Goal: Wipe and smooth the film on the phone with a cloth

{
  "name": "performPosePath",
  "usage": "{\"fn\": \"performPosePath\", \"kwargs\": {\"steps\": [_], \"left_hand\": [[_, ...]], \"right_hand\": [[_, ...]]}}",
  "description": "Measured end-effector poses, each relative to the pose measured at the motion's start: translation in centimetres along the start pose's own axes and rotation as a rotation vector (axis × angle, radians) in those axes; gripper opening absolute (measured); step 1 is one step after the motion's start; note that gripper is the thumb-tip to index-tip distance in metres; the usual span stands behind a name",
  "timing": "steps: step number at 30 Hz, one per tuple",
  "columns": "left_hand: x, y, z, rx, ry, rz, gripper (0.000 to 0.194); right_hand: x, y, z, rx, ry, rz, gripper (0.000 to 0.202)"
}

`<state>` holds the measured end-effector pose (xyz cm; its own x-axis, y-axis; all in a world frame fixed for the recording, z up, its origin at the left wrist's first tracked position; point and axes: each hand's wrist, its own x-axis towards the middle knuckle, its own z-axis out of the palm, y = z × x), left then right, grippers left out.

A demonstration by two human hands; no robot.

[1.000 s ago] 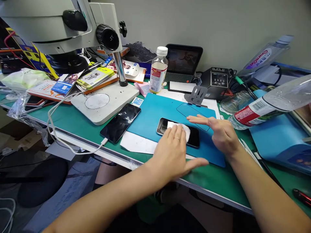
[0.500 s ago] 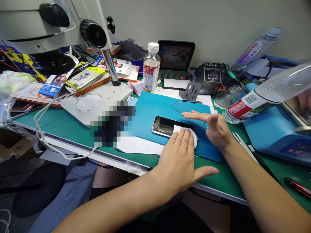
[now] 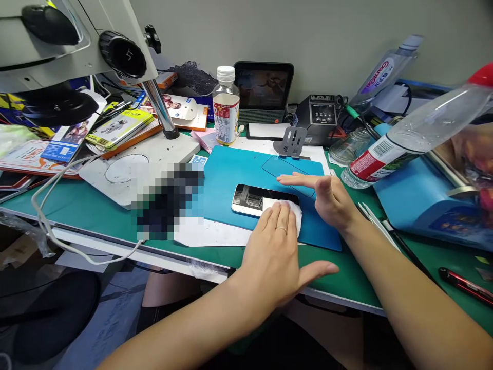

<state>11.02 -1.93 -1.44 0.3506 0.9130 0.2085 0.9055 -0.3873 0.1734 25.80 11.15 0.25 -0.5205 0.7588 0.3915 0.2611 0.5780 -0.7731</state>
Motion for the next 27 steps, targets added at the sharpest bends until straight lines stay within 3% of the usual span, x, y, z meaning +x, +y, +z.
{"fn": "performPosePath", "kwargs": {"steps": [4,6,9,12,17,24,27], "left_hand": [[3.4,0.0,-0.1,-0.008,-0.054,-0.008,0.102],[3.6,-0.1,-0.2,-0.009,-0.059,-0.010,0.100],[1.5,-1.1,-0.3,-0.005,-0.042,-0.019,0.094],[-0.6,-3.3,-0.7,0.012,-0.020,-0.031,0.083],[-0.1,-6.9,-1.3,0.100,-0.038,-0.122,0.071],[-3.5,-5.6,-1.0,0.100,0.012,-0.148,0.080],[-3.2,-5.8,-1.1,0.086,-0.014,-0.140,0.080]], "right_hand": [[-0.1,-0.1,-0.1,-0.017,0.017,0.045,0.081],[-0.1,-0.2,-0.2,-0.027,0.031,0.070,0.081],[-0.2,-0.3,-0.2,-0.030,0.038,0.081,0.083],[-0.2,-0.2,-0.1,-0.019,0.017,0.058,0.082],[-0.3,0.4,-0.3,-0.019,0.015,0.059,0.079],[-0.3,0.0,0.1,-0.008,-0.008,0.028,0.078],[-0.2,-0.1,0.2,-0.025,-0.026,0.051,0.082]]}}
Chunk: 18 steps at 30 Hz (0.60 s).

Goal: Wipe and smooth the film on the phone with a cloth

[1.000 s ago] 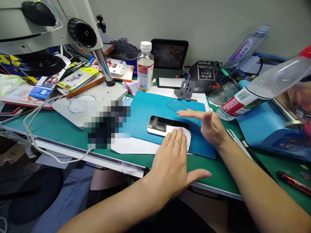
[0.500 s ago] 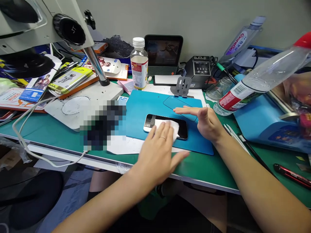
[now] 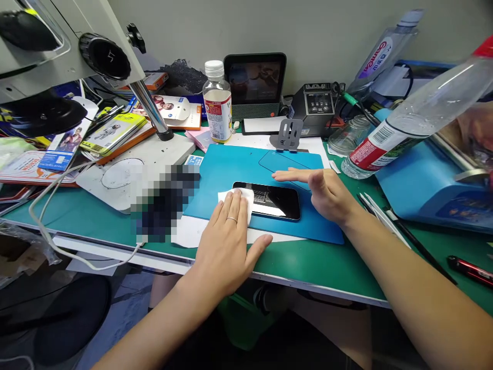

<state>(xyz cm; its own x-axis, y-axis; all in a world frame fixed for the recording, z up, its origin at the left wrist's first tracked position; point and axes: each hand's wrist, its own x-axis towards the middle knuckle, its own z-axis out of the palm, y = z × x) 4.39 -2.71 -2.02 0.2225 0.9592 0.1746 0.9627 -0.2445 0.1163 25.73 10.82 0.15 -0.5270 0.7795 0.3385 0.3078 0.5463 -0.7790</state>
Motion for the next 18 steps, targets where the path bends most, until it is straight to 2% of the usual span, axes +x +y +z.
{"fn": "performPosePath", "kwargs": {"steps": [5,7,12,14,18], "left_hand": [[3.4,-0.4,-0.2,-0.011,-0.056,-0.035,0.082],[2.9,-0.1,-0.2,-0.015,-0.030,-0.043,0.083],[-0.9,0.2,-0.1,-0.004,0.012,0.037,0.083],[-0.8,-0.1,-0.1,0.009,0.001,0.049,0.083],[1.8,-0.1,0.1,0.019,-0.017,0.026,0.086]], "right_hand": [[0.0,0.7,-0.2,-0.018,0.007,0.044,0.085],[0.0,0.8,-0.3,-0.019,0.024,0.043,0.085],[0.0,0.5,-0.2,-0.008,0.028,0.049,0.086],[0.1,0.4,-0.1,0.012,0.018,0.044,0.088],[0.1,0.3,-0.2,0.035,0.022,0.066,0.086]]}}
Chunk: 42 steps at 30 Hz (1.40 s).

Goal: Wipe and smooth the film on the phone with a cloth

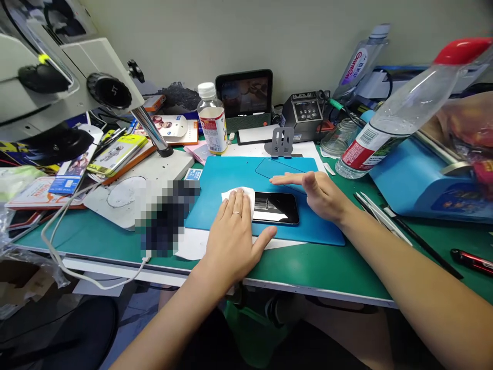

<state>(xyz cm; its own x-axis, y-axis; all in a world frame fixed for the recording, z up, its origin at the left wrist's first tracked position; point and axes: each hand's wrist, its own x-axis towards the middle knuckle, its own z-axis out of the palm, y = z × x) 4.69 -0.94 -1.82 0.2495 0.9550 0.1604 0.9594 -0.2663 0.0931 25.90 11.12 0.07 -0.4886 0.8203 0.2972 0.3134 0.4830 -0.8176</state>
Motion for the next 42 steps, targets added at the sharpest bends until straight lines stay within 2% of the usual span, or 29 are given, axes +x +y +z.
{"fn": "performPosePath", "kwargs": {"steps": [2,8,10,14,16,22,28,33,35,42], "left_hand": [[0.3,0.5,0.1,0.006,0.014,-0.003,0.089],[-2.6,2.6,0.4,0.040,0.045,0.054,0.093],[-2.1,3.5,0.4,0.031,0.035,0.050,0.096],[0.4,5.6,0.6,-0.001,0.004,0.052,0.102],[0.7,6.2,0.6,-0.003,0.005,0.057,0.104],[-1.7,5.7,0.4,-0.026,0.034,0.136,0.099],[0.1,6.8,0.5,-0.020,0.012,0.107,0.098],[-1.3,6.5,0.5,-0.007,0.043,0.147,0.083],[-1.5,6.4,0.4,0.017,0.043,0.152,0.083],[0.9,7.1,0.5,0.047,0.006,0.170,0.085]], "right_hand": [[-0.1,-0.1,-0.2,-0.003,0.011,0.004,0.086],[-0.2,-0.1,-0.3,-0.003,-0.015,-0.023,0.084],[-0.2,-0.1,-0.2,0.004,-0.027,-0.028,0.083],[-0.1,0.0,-0.2,-0.003,-0.013,-0.017,0.085],[-0.1,0.1,-0.3,-0.001,0.004,-0.009,0.086],[0.0,0.2,-0.2,0.013,-0.002,-0.020,0.085],[-0.1,0.2,-0.1,-0.010,-0.016,-0.005,0.087],[-0.4,0.1,-0.3,-0.016,-0.004,-0.001,0.089],[-0.4,0.1,-0.3,-0.015,-0.011,-0.020,0.088],[-0.4,0.1,-0.4,0.002,-0.014,-0.007,0.090]]}}
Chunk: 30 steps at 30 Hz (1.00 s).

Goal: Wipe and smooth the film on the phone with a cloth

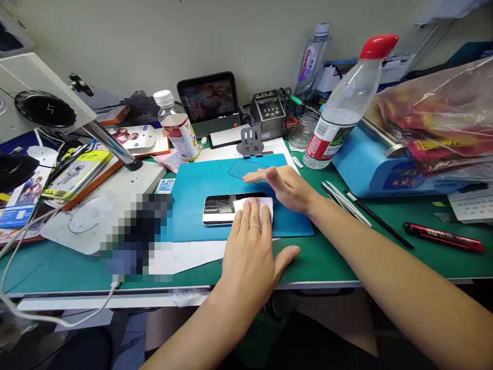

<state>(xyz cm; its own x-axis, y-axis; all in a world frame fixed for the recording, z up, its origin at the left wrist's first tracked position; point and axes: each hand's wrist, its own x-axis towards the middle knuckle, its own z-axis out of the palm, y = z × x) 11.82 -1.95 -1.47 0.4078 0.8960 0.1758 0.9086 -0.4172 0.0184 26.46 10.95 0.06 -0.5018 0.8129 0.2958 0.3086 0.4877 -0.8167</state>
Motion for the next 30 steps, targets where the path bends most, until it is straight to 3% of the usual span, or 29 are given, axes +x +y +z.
{"fn": "performPosePath", "kwargs": {"steps": [7,14,17,19,23,30], "left_hand": [[-2.3,-1.9,-0.4,-0.015,0.007,0.069,0.079],[4.0,-3.1,-0.8,-0.051,-0.126,0.045,0.087],[5.4,-3.5,-0.8,-0.055,-0.166,0.052,0.086],[4.8,-3.5,-0.7,-0.033,-0.155,0.062,0.088],[1.3,-4.0,-0.4,0.018,-0.112,0.088,0.090],[-2.6,-9.4,-0.1,0.102,-0.069,-0.029,0.082]], "right_hand": [[0.1,0.0,0.1,-0.023,-0.020,-0.011,0.093],[0.1,0.1,0.0,-0.033,-0.001,-0.002,0.095],[0.0,0.2,-0.1,-0.040,0.008,0.000,0.095],[0.1,0.3,-0.1,-0.036,0.012,0.000,0.094],[0.1,0.3,-0.1,-0.036,-0.005,-0.009,0.093],[0.0,0.0,0.0,-0.058,-0.009,0.005,0.093]]}}
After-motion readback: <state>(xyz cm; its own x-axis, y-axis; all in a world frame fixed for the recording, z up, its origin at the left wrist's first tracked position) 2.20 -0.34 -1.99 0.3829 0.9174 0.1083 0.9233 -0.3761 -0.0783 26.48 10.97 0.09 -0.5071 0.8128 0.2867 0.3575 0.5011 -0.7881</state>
